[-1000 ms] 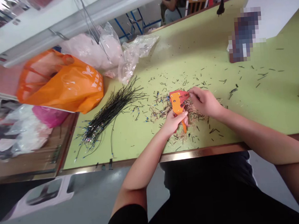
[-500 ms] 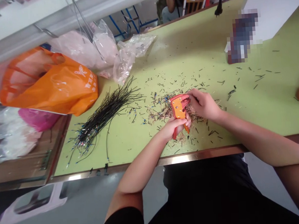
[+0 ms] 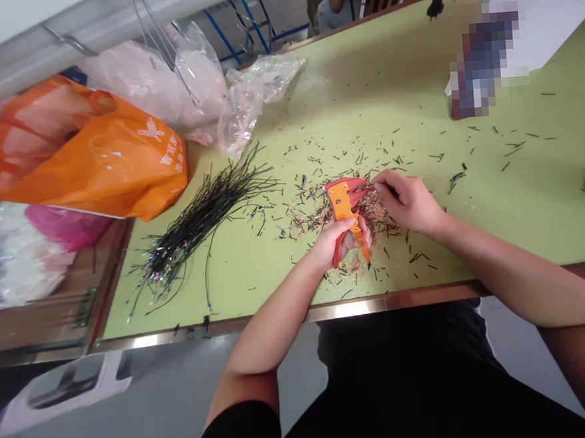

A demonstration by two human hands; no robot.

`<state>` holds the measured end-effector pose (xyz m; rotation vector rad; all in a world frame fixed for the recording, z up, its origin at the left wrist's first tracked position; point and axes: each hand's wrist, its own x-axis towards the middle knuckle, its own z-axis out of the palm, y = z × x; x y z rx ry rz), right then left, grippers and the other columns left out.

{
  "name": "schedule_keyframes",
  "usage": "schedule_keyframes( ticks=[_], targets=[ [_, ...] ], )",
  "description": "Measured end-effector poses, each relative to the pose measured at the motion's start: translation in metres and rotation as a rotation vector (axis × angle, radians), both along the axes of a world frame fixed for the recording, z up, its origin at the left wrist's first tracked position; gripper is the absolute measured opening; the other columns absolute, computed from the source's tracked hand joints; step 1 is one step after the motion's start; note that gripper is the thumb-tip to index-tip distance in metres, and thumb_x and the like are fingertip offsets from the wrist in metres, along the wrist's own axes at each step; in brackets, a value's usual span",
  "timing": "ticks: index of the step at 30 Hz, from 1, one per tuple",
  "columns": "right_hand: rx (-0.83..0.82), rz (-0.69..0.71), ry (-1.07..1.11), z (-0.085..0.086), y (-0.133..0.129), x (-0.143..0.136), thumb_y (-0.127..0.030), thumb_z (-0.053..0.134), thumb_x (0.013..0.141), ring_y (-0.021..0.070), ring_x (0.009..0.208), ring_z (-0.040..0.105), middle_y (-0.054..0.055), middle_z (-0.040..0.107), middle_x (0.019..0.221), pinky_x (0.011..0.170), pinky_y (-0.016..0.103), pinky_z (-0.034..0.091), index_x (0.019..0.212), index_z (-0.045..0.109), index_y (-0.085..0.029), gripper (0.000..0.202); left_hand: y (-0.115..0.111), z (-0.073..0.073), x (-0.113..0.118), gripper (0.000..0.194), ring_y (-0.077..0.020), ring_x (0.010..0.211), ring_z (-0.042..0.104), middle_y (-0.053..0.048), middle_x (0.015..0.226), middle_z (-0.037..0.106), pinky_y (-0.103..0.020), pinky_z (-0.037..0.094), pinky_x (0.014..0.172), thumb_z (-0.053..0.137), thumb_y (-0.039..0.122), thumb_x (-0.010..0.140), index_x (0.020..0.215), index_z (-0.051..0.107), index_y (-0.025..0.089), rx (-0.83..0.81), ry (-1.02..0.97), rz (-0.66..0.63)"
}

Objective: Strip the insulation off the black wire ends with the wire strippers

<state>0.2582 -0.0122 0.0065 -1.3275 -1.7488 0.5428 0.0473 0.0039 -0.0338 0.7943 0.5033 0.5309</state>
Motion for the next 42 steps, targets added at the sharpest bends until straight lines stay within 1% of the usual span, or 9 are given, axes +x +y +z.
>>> schedule_keyframes(
  ticks=[6, 11, 19, 26, 28, 32, 37, 39, 42],
  targets=[
    [0.009, 0.023, -0.024, 0.0, -0.002, -0.002, -0.023, 0.049, 0.103, 0.0125, 0.053, 0.041, -0.003, 0.051, 0.064, 0.054, 0.027, 0.035, 0.089, 0.054, -0.022, 0.014, -0.002, 0.004, 0.002, 0.045, -0.0167, 0.063, 0.064, -0.002, 0.067, 0.063, -0.034, 0.057, 0.067, 0.08, 0.059, 0.08, 0.08, 0.062, 0.018, 0.031, 0.052, 0.026],
    [0.022, 0.02, -0.029, 0.0, -0.003, -0.002, -0.022, 0.049, 0.102, 0.0123, 0.053, 0.039, -0.003, 0.049, 0.064, 0.053, 0.027, 0.034, 0.086, 0.05, -0.023, 0.016, -0.005, 0.006, 0.005, 0.051, -0.0132, 0.053, 0.058, 0.003, 0.056, 0.055, -0.029, 0.053, 0.057, 0.084, 0.063, 0.078, 0.073, 0.058, 0.019, 0.072, 0.104, 0.061],
    [0.006, 0.031, -0.039, -0.004, -0.002, -0.002, -0.027, 0.05, 0.104, 0.0128, 0.055, 0.04, -0.002, 0.05, 0.067, 0.055, 0.028, 0.036, 0.085, 0.048, -0.023, 0.02, -0.008, 0.008, 0.008, 0.061, -0.0091, 0.043, 0.052, 0.007, 0.049, 0.049, -0.025, 0.046, 0.049, 0.083, 0.071, 0.076, 0.068, 0.051, 0.021, 0.138, 0.217, 0.124],
    [0.019, 0.06, -0.114, -0.005, 0.003, 0.001, -0.023, 0.044, 0.105, 0.0133, 0.055, 0.041, -0.001, 0.051, 0.067, 0.055, 0.03, 0.034, 0.083, 0.047, -0.023, 0.022, -0.004, 0.003, 0.008, 0.067, -0.0049, 0.033, 0.037, 0.01, 0.043, 0.038, -0.021, 0.032, 0.037, 0.085, 0.072, 0.074, 0.06, 0.045, 0.021, 0.072, 0.185, 0.124],
    [0.042, 0.071, -0.132, -0.004, 0.005, 0.004, -0.024, 0.043, 0.106, 0.0136, 0.055, 0.043, -0.001, 0.053, 0.068, 0.057, 0.03, 0.035, 0.085, 0.048, -0.023, 0.022, -0.001, 0.004, 0.006, 0.065, -0.0058, 0.034, 0.037, 0.009, 0.043, 0.039, -0.022, 0.033, 0.038, 0.083, 0.072, 0.075, 0.061, 0.046, 0.021, 0.05, 0.156, 0.081],
    [0.083, 0.05, -0.143, 0.0, 0.006, 0.007, -0.027, 0.044, 0.106, 0.0151, 0.058, 0.046, 0.001, 0.058, 0.07, 0.061, 0.031, 0.04, 0.088, 0.054, -0.023, 0.021, 0.001, 0.009, 0.004, 0.058, -0.0102, 0.041, 0.047, 0.005, 0.05, 0.045, -0.026, 0.044, 0.045, 0.075, 0.072, 0.078, 0.068, 0.05, 0.021, 0.047, 0.097, 0.02],
    [0.108, 0.025, -0.091, 0.003, 0.004, 0.008, -0.028, 0.046, 0.107, 0.0159, 0.06, 0.05, 0.003, 0.063, 0.073, 0.062, 0.032, 0.043, 0.092, 0.058, -0.022, 0.02, -0.002, 0.016, 0.003, 0.058, -0.0145, 0.05, 0.053, 0.001, 0.058, 0.05, -0.032, 0.049, 0.053, 0.072, 0.076, 0.073, 0.073, 0.053, 0.021, 0.058, 0.068, -0.001],
    [0.119, -0.012, -0.05, 0.004, 0.006, 0.015, -0.029, 0.047, 0.107, 0.016, 0.059, 0.049, 0.003, 0.061, 0.072, 0.058, 0.032, 0.041, 0.093, 0.059, -0.022, 0.02, 0.002, 0.021, -0.006, 0.056, -0.014, 0.05, 0.05, 0.002, 0.058, 0.047, -0.032, 0.048, 0.053, 0.072, 0.074, 0.074, 0.071, 0.05, 0.023, 0.079, 0.058, 0.092],
    [0.145, -0.191, 0.035, 0.005, 0.012, 0.034, -0.03, 0.048, 0.107, 0.0159, 0.055, 0.044, 0.002, 0.055, 0.067, 0.052, 0.032, 0.035, 0.093, 0.061, -0.022, 0.02, 0.016, 0.032, -0.03, 0.056, -0.0104, 0.048, 0.038, 0.005, 0.056, 0.034, -0.028, 0.043, 0.052, 0.066, 0.069, 0.085, 0.067, 0.039, 0.023, 0.133, -0.012, 0.413]
  ],
)
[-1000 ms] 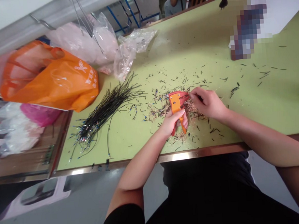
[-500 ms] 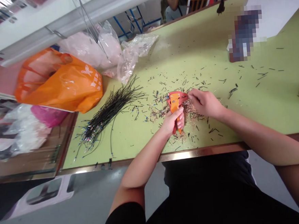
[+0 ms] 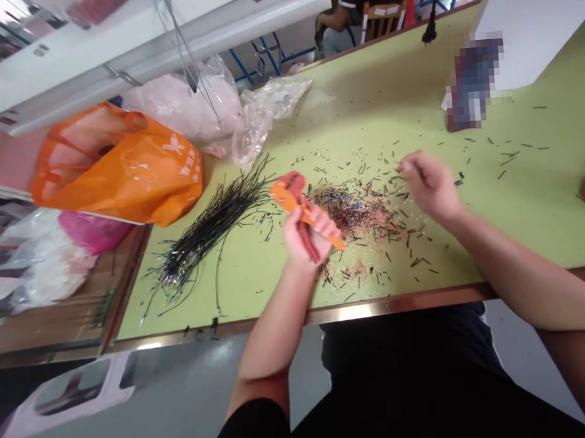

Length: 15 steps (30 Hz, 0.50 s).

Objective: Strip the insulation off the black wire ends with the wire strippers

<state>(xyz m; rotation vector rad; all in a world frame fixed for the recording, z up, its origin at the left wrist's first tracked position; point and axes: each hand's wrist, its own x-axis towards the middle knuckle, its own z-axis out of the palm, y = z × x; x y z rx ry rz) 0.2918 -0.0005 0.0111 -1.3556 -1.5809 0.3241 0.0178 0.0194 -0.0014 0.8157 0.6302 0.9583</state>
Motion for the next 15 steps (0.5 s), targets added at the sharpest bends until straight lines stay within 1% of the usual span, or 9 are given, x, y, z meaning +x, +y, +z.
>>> schedule_keyframes(
  ticks=[1, 2, 4, 6, 8, 9, 12, 15],
  targets=[
    [0.003, -0.061, 0.021, 0.0, 0.002, 0.006, -0.03, 0.049, 0.107, 0.0156, 0.055, 0.042, 0.001, 0.054, 0.067, 0.051, 0.032, 0.034, 0.092, 0.061, -0.022, 0.02, 0.005, 0.004, -0.008, 0.056, -0.0099, 0.048, 0.036, 0.005, 0.056, 0.031, -0.027, 0.042, 0.053, 0.064, 0.068, 0.088, 0.067, 0.037, 0.023, 0.015, -0.014, 0.08],
    [0.0, -0.102, 0.029, 0.001, 0.004, 0.011, -0.03, 0.05, 0.107, 0.0153, 0.054, 0.041, 0.001, 0.054, 0.067, 0.051, 0.031, 0.033, 0.091, 0.061, -0.022, 0.02, 0.009, 0.006, -0.014, 0.055, -0.0099, 0.049, 0.035, 0.005, 0.057, 0.03, -0.027, 0.043, 0.054, 0.061, 0.067, 0.09, 0.068, 0.036, 0.023, 0.011, -0.015, 0.123],
    [-0.018, -0.102, 0.01, 0.001, 0.005, 0.014, -0.031, 0.053, 0.106, 0.0146, 0.053, 0.039, 0.001, 0.054, 0.067, 0.051, 0.031, 0.031, 0.091, 0.062, -0.022, 0.02, 0.013, 0.009, -0.018, 0.054, -0.0107, 0.051, 0.039, 0.004, 0.059, 0.033, -0.029, 0.046, 0.057, 0.059, 0.068, 0.09, 0.068, 0.038, 0.023, -0.021, 0.006, 0.119],
    [-0.039, -0.037, -0.026, 0.001, 0.002, 0.011, -0.031, 0.052, 0.107, 0.0141, 0.051, 0.038, 0.0, 0.052, 0.064, 0.05, 0.032, 0.03, 0.093, 0.064, -0.021, 0.021, 0.011, 0.008, -0.012, 0.053, -0.0122, 0.053, 0.045, 0.004, 0.061, 0.04, -0.032, 0.049, 0.06, 0.06, 0.071, 0.087, 0.07, 0.043, 0.023, -0.061, 0.029, 0.042],
    [-0.045, 0.027, -0.047, 0.0, -0.002, 0.004, -0.033, 0.051, 0.108, 0.0138, 0.048, 0.036, -0.002, 0.048, 0.059, 0.05, 0.032, 0.03, 0.096, 0.066, -0.021, 0.023, 0.003, 0.005, -0.001, 0.053, -0.014, 0.055, 0.052, 0.002, 0.063, 0.049, -0.034, 0.051, 0.062, 0.063, 0.072, 0.083, 0.072, 0.048, 0.023, -0.089, 0.035, -0.073],
    [-0.038, 0.054, -0.047, 0.0, -0.004, 0.0, -0.033, 0.051, 0.109, 0.0138, 0.048, 0.036, -0.002, 0.048, 0.059, 0.05, 0.032, 0.03, 0.096, 0.066, -0.02, 0.024, -0.001, 0.004, 0.004, 0.052, -0.015, 0.056, 0.055, 0.0, 0.065, 0.053, -0.035, 0.052, 0.062, 0.065, 0.072, 0.081, 0.073, 0.051, 0.022, -0.097, 0.03, -0.139],
    [-0.001, 0.166, -0.005, -0.006, -0.006, -0.01, -0.038, 0.051, 0.11, 0.0144, 0.055, 0.045, 0.001, 0.058, 0.07, 0.054, 0.032, 0.037, 0.097, 0.067, -0.021, 0.027, -0.011, -0.001, 0.015, 0.053, -0.02, 0.06, 0.063, -0.004, 0.068, 0.062, -0.04, 0.057, 0.067, 0.073, 0.071, 0.073, 0.076, 0.057, 0.021, -0.121, 0.0, -0.31],
    [0.011, 0.354, 0.131, -0.017, -0.002, -0.021, -0.045, 0.053, 0.11, 0.015, 0.064, 0.053, 0.003, 0.064, 0.081, 0.061, 0.031, 0.044, 0.097, 0.067, -0.022, 0.03, -0.014, -0.005, 0.018, 0.055, -0.0242, 0.064, 0.068, -0.006, 0.07, 0.068, -0.044, 0.061, 0.073, 0.077, 0.071, 0.069, 0.078, 0.062, 0.019, -0.158, -0.054, -0.401]
  ],
)
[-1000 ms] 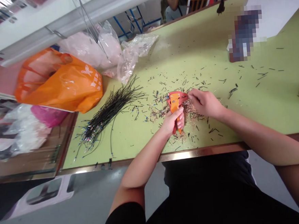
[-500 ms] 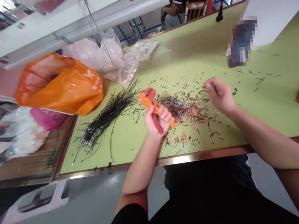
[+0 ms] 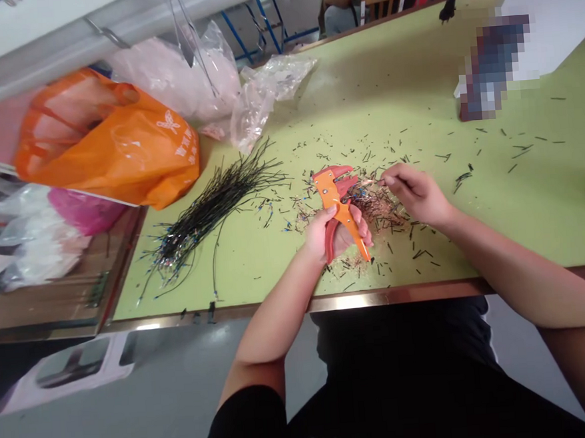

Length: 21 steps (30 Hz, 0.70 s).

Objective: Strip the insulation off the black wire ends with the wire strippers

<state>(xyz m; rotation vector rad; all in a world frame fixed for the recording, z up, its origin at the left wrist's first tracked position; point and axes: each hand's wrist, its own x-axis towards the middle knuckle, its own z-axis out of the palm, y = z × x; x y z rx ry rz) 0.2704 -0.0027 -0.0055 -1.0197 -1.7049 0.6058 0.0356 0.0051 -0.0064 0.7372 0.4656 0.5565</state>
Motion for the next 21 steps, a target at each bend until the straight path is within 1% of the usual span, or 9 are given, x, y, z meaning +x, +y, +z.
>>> schedule_keyframes(
  ticks=[2, 4, 7, 9, 11, 15, 17, 19, 21],
  targets=[
    [-0.039, 0.125, 0.098, -0.009, 0.003, -0.009, -0.049, 0.055, 0.109, 0.0149, 0.068, 0.056, 0.003, 0.065, 0.083, 0.064, 0.03, 0.047, 0.098, 0.068, -0.022, 0.032, 0.001, -0.002, 0.0, 0.055, -0.0261, 0.067, 0.071, -0.007, 0.07, 0.07, -0.044, 0.061, 0.074, 0.077, 0.07, 0.07, 0.08, 0.063, 0.018, -0.016, -0.042, -0.041],
    [-0.1, 0.221, 0.156, -0.016, 0.004, -0.018, -0.052, 0.057, 0.108, 0.0152, 0.072, 0.06, 0.003, 0.068, 0.086, 0.067, 0.031, 0.05, 0.098, 0.068, -0.022, 0.034, 0.002, -0.004, 0.0, 0.054, -0.0281, 0.07, 0.073, -0.008, 0.07, 0.071, -0.043, 0.061, 0.073, 0.076, 0.069, 0.073, 0.081, 0.064, 0.017, -0.011, -0.067, -0.075],
    [-0.193, 0.299, 0.19, -0.022, 0.001, -0.028, -0.055, 0.056, 0.108, 0.017, 0.076, 0.064, 0.004, 0.069, 0.085, 0.07, 0.033, 0.054, 0.097, 0.068, -0.022, 0.036, 0.004, -0.008, 0.0, 0.053, -0.0287, 0.069, 0.074, -0.01, 0.071, 0.071, -0.041, 0.061, 0.07, 0.072, 0.069, 0.077, 0.08, 0.064, 0.016, 0.023, -0.05, -0.113],
    [-0.222, 0.308, 0.188, -0.023, -0.001, -0.032, -0.056, 0.056, 0.108, 0.0176, 0.076, 0.066, 0.003, 0.069, 0.082, 0.07, 0.033, 0.056, 0.098, 0.068, -0.022, 0.037, 0.004, -0.011, 0.0, 0.054, -0.0283, 0.066, 0.074, -0.011, 0.071, 0.072, -0.041, 0.06, 0.068, 0.071, 0.069, 0.078, 0.079, 0.064, 0.016, 0.042, -0.026, -0.129],
    [-0.223, 0.29, 0.175, -0.023, -0.002, -0.033, -0.056, 0.057, 0.107, 0.0174, 0.077, 0.066, 0.003, 0.07, 0.082, 0.072, 0.033, 0.056, 0.097, 0.069, -0.022, 0.038, 0.003, -0.014, 0.0, 0.055, -0.0279, 0.064, 0.073, -0.011, 0.07, 0.072, -0.041, 0.06, 0.067, 0.07, 0.07, 0.077, 0.078, 0.064, 0.016, 0.04, -0.013, -0.135],
    [-0.248, 0.272, 0.195, -0.022, -0.003, -0.033, -0.056, 0.056, 0.107, 0.0181, 0.084, 0.071, 0.005, 0.074, 0.092, 0.077, 0.032, 0.057, 0.098, 0.071, -0.02, 0.039, 0.002, -0.02, 0.0, 0.055, -0.028, 0.064, 0.073, -0.01, 0.069, 0.072, -0.041, 0.06, 0.067, 0.073, 0.07, 0.075, 0.079, 0.064, 0.016, 0.006, -0.023, -0.144],
    [-0.252, 0.26, 0.183, -0.023, -0.003, -0.033, -0.055, 0.055, 0.108, 0.0193, 0.088, 0.072, 0.006, 0.077, 0.097, 0.081, 0.033, 0.058, 0.101, 0.072, -0.02, 0.039, 0.002, -0.022, -0.001, 0.054, -0.0285, 0.066, 0.073, -0.011, 0.07, 0.072, -0.041, 0.06, 0.068, 0.072, 0.069, 0.077, 0.079, 0.063, 0.016, -0.007, -0.01, -0.147],
    [-0.234, 0.243, 0.131, -0.024, -0.004, -0.033, -0.054, 0.054, 0.108, 0.0197, 0.087, 0.072, 0.007, 0.078, 0.096, 0.08, 0.033, 0.058, 0.101, 0.072, -0.02, 0.039, 0.001, -0.022, -0.001, 0.052, -0.0288, 0.068, 0.074, -0.01, 0.071, 0.072, -0.042, 0.06, 0.07, 0.068, 0.068, 0.081, 0.079, 0.061, 0.017, -0.015, 0.006, -0.153],
    [-0.21, 0.231, 0.074, -0.026, -0.005, -0.034, -0.052, 0.053, 0.109, 0.0187, 0.081, 0.07, 0.006, 0.077, 0.09, 0.076, 0.032, 0.056, 0.097, 0.072, -0.019, 0.039, 0.001, -0.022, -0.001, 0.052, -0.0286, 0.068, 0.074, -0.01, 0.072, 0.072, -0.043, 0.06, 0.071, 0.067, 0.069, 0.082, 0.079, 0.061, 0.017, -0.011, 0.0, -0.165]
  ],
)
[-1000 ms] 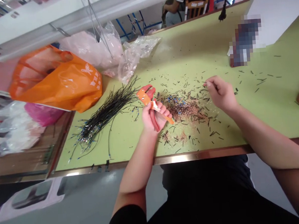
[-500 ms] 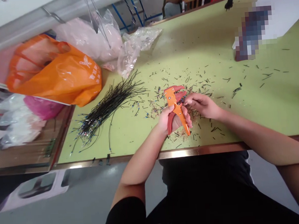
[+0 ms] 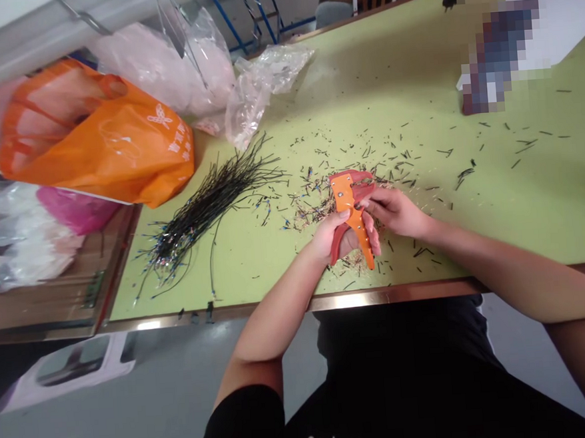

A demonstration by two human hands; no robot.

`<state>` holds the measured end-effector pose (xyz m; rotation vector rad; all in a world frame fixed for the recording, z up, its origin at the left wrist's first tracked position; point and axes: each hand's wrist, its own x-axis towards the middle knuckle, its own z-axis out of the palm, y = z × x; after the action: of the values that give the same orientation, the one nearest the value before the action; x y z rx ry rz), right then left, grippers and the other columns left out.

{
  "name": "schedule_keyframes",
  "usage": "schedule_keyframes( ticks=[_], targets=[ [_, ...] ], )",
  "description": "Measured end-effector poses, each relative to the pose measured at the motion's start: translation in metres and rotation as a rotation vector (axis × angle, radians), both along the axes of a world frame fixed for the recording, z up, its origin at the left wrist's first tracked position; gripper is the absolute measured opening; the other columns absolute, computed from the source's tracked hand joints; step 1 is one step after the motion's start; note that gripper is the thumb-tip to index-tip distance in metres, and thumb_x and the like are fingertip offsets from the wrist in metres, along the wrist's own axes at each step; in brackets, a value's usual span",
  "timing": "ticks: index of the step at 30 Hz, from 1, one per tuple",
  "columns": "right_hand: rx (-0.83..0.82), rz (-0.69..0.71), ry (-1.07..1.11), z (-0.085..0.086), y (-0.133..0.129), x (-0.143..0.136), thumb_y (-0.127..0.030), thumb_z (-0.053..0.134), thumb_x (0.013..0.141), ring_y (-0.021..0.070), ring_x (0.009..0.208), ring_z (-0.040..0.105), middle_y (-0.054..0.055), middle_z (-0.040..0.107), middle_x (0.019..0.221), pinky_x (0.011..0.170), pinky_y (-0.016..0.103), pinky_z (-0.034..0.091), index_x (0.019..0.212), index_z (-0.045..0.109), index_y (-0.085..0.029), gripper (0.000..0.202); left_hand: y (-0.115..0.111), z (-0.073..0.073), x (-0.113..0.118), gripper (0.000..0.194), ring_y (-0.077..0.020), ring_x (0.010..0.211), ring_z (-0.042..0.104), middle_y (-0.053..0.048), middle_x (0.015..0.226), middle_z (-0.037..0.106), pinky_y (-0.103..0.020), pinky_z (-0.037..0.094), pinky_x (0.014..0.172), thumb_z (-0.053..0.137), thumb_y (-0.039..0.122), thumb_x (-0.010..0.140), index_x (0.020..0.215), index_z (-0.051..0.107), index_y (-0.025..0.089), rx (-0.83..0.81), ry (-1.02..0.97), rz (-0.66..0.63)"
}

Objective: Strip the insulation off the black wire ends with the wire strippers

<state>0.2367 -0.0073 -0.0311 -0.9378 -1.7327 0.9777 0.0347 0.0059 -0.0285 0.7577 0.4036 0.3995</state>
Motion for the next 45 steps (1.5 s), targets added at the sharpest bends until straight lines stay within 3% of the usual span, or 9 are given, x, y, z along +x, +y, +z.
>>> schedule_keyframes(
  ticks=[5, 11, 13, 16, 21, 26, 32, 40, 45],
  targets=[
    [0.041, -0.026, -0.047, 0.0, -0.002, -0.001, -0.043, 0.053, 0.11, 0.0159, 0.072, 0.065, 0.004, 0.073, 0.083, 0.07, 0.029, 0.052, 0.093, 0.068, -0.019, 0.034, -0.001, 0.004, 0.002, 0.062, -0.0246, 0.062, 0.069, -0.006, 0.065, 0.067, -0.039, 0.059, 0.065, 0.071, 0.079, 0.077, 0.076, 0.062, 0.018, 0.01, 0.001, 0.021],
    [0.034, -0.031, -0.034, 0.003, -0.002, -0.005, -0.034, 0.054, 0.108, 0.0179, 0.075, 0.069, 0.004, 0.076, 0.087, 0.073, 0.03, 0.054, 0.097, 0.07, -0.019, 0.024, -0.003, 0.007, 0.007, 0.083, -0.017, 0.045, 0.058, -0.001, 0.052, 0.054, -0.032, 0.054, 0.052, 0.04, 0.097, 0.087, 0.068, 0.059, 0.018, -0.002, 0.052, 0.097],
    [0.012, -0.038, -0.053, 0.002, -0.002, -0.005, -0.032, 0.053, 0.107, 0.0183, 0.075, 0.068, 0.004, 0.075, 0.087, 0.072, 0.03, 0.054, 0.098, 0.07, -0.019, 0.023, -0.004, 0.007, 0.009, 0.084, -0.0167, 0.045, 0.058, -0.001, 0.051, 0.053, -0.031, 0.054, 0.051, 0.045, 0.1, 0.081, 0.066, 0.059, 0.018, 0.006, 0.029, 0.088],
    [-0.009, -0.048, -0.087, -0.001, -0.002, -0.005, -0.027, 0.052, 0.104, 0.0174, 0.071, 0.065, 0.003, 0.073, 0.082, 0.068, 0.029, 0.052, 0.093, 0.069, -0.019, 0.022, -0.006, 0.008, 0.012, 0.082, -0.0163, 0.044, 0.058, 0.0, 0.051, 0.054, -0.031, 0.054, 0.051, 0.056, 0.099, 0.075, 0.066, 0.059, 0.018, 0.003, -0.008, 0.074],
    [-0.049, -0.087, -0.123, -0.002, -0.002, -0.006, -0.025, 0.052, 0.101, 0.0176, 0.07, 0.064, 0.003, 0.073, 0.082, 0.069, 0.029, 0.051, 0.09, 0.067, -0.019, 0.02, -0.007, 0.005, 0.018, 0.083, -0.0125, 0.036, 0.047, 0.003, 0.045, 0.045, -0.027, 0.048, 0.042, 0.042, 0.098, 0.082, 0.061, 0.052, 0.019, -0.042, 0.057, 0.123],
    [-0.069, -0.129, -0.195, -0.001, 0.0, -0.006, -0.022, 0.051, 0.098, 0.0153, 0.061, 0.057, 0.001, 0.065, 0.071, 0.062, 0.028, 0.045, 0.075, 0.057, -0.02, 0.024, -0.005, 0.0, 0.02, 0.081, -0.01, 0.032, 0.04, 0.006, 0.042, 0.04, -0.024, 0.043, 0.037, 0.054, 0.1, 0.074, 0.06, 0.048, 0.02, -0.009, 0.079, 0.133],
    [-0.049, -0.13, -0.243, 0.003, 0.002, -0.004, -0.026, 0.051, 0.102, 0.0162, 0.064, 0.057, 0.0, 0.064, 0.073, 0.063, 0.029, 0.044, 0.08, 0.059, -0.021, 0.025, -0.001, 0.004, 0.02, 0.082, -0.0085, 0.03, 0.035, 0.006, 0.04, 0.035, -0.023, 0.039, 0.036, 0.041, 0.098, 0.083, 0.056, 0.046, 0.021, -0.033, 0.177, 0.221],
    [0.005, -0.302, -0.355, 0.01, 0.013, 0.016, -0.033, 0.054, 0.105, 0.0184, 0.066, 0.06, 0.005, 0.072, 0.078, 0.066, 0.033, 0.046, 0.088, 0.068, -0.019, 0.026, 0.013, 0.004, 0.008, 0.091, -0.0185, 0.052, 0.065, -0.005, 0.06, 0.063, -0.033, 0.059, 0.057, 0.029, 0.1, 0.085, 0.075, 0.064, 0.017, 0.02, 0.139, 0.22],
    [0.164, -0.36, -0.401, 0.014, 0.017, 0.03, -0.031, 0.052, 0.106, 0.0219, 0.074, 0.066, 0.009, 0.076, 0.087, 0.071, 0.036, 0.05, 0.094, 0.071, -0.019, 0.025, 0.013, 0.004, -0.005, 0.079, -0.021, 0.068, 0.075, -0.009, 0.076, 0.076, -0.031, 0.061, 0.067, 0.061, 0.093, 0.08, 0.095, 0.067, 0.015, 0.254, 0.292, 0.299]
  ],
)
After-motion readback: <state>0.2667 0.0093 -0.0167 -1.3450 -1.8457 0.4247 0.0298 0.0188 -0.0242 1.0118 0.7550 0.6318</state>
